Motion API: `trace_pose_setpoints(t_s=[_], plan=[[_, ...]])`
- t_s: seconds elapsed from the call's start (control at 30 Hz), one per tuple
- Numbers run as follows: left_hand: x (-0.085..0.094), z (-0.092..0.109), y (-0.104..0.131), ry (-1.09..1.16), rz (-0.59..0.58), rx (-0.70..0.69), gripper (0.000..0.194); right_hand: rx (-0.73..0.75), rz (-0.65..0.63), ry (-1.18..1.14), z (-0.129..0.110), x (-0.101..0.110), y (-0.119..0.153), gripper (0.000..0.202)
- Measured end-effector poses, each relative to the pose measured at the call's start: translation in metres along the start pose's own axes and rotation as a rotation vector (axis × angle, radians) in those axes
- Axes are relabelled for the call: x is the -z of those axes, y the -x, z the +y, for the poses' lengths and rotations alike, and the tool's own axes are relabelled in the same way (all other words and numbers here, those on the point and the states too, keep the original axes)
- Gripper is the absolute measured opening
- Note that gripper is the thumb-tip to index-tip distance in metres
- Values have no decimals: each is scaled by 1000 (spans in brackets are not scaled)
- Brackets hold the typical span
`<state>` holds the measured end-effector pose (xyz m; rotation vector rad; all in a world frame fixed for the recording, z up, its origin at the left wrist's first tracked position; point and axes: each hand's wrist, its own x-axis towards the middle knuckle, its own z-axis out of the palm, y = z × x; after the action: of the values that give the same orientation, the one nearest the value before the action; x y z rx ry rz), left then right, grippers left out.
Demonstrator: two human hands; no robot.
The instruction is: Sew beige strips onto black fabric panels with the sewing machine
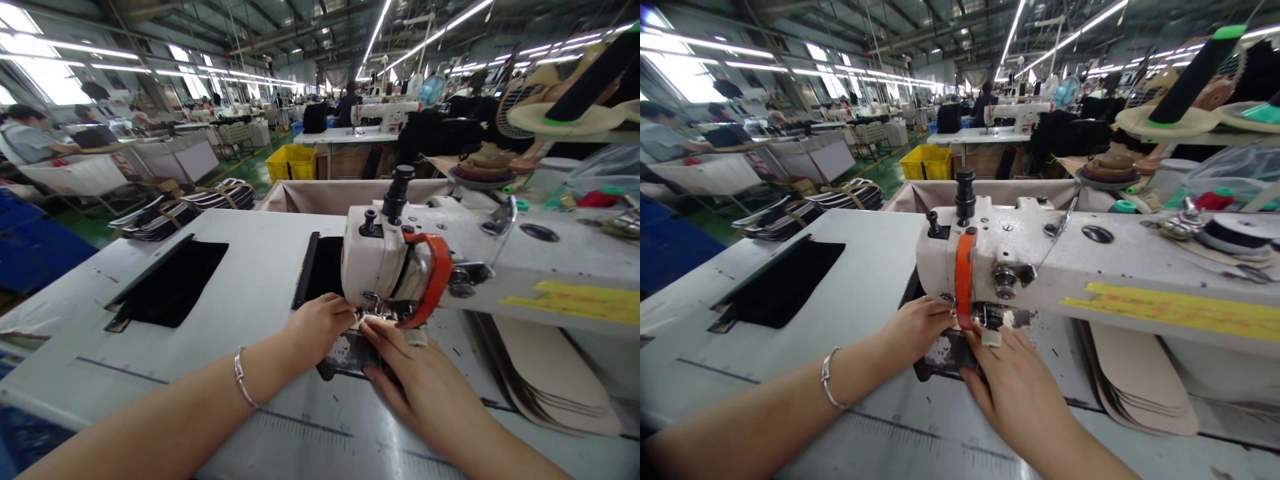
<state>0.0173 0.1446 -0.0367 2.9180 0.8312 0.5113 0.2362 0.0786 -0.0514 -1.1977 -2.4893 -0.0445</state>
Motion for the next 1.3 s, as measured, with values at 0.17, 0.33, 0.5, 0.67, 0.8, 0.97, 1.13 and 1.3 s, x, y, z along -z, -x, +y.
trace_pose_setpoints(t_s=[0.17,0.33,0.5,0.67,0.8,0.97,1.13,1.3], plan=[[1,1,-1,6,0,18,11,0,-1,12,-1,0,-2,45],[1,2,-2,-22,-11,28,21,-13,-5,-5,-2,0,-2,45],[1,0,-2,-14,-20,36,21,-30,34,-11,-5,0,-2,45],[4,3,-3,-16,1,32,21,-31,55,-21,-8,3,-4,43],[5,3,-3,-1,6,46,18,-42,49,-33,-9,7,-5,43],[6,2,-5,3,-2,61,18,-67,9,-38,-11,9,-6,42],[8,3,-6,11,-1,72,18,-82,-9,-57,-11,10,-6,42],[7,4,-3,27,5,65,20,-93,4,-91,-15,11,-6,40]])
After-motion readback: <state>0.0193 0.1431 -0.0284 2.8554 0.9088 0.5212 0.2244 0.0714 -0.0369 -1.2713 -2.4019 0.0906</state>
